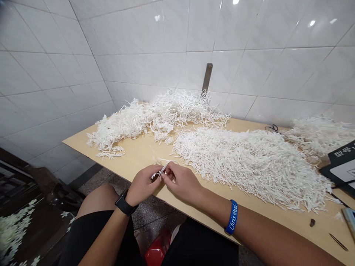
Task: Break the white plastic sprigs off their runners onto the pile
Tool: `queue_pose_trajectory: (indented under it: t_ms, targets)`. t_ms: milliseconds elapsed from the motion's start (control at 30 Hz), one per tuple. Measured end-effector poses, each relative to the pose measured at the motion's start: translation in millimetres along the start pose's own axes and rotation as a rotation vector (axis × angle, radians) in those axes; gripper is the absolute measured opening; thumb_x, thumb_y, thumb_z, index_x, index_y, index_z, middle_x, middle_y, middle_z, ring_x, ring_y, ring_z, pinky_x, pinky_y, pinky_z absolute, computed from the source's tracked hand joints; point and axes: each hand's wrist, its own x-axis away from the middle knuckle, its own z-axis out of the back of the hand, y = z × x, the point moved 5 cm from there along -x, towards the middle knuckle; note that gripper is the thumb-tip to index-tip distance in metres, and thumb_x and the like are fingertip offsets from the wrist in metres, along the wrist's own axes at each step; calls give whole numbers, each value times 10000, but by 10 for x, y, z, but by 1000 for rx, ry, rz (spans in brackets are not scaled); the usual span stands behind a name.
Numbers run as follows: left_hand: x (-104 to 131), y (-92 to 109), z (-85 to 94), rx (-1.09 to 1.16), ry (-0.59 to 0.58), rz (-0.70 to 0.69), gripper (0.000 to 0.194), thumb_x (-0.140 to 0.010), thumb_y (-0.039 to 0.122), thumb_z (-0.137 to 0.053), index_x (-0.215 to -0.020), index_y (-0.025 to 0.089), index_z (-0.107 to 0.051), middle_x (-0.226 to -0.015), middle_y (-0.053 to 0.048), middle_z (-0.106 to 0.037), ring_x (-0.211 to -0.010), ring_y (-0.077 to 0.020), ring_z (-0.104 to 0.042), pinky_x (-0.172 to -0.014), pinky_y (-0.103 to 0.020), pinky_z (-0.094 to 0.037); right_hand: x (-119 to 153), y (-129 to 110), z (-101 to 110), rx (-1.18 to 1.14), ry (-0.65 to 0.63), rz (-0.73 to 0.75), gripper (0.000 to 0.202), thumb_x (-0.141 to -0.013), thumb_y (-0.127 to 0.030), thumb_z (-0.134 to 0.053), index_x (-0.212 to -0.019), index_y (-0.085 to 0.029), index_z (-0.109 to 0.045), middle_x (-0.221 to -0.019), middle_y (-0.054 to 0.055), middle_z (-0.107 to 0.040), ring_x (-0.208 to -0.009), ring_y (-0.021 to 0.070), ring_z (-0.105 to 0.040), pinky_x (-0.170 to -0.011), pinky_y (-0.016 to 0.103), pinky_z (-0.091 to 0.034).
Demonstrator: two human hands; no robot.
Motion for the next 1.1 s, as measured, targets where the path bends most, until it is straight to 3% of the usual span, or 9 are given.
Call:
queue_pose_trajectory:
  t_ms: [267,767,1100]
  targets:
    - [5,40,-23,-92,7,-6,179,-897,174,-510,-955,214,-675,-907,-35,-708,-849,-203,-613,-749,-289,-422,4,35,-33,85,-18,-1,99,-881,-189,-526,-793,-204,-487,-681,-17,-568,-601,142,-511,-587,263,-350]
    - [13,51,-21,-101,5,-7,123,-849,190,-530,-820,201,-649,-802,-28,-673,-776,-192,-585,-703,-277,-403,13,13,-43,34,-49,2,79,-801,-167,-545,-753,-198,-491,-624,-23,-546,-559,130,-493,-555,249,-337]
    - [4,43,-21,-21,-78,-15,163,-843,187,-523,-784,199,-674,-766,-27,-675,-772,-186,-583,-715,-269,-404,8,0,-51,9,-82,20,128,-772,-137,-521,-692,-200,-445,-596,-30,-502,-553,128,-452,-566,252,-317]
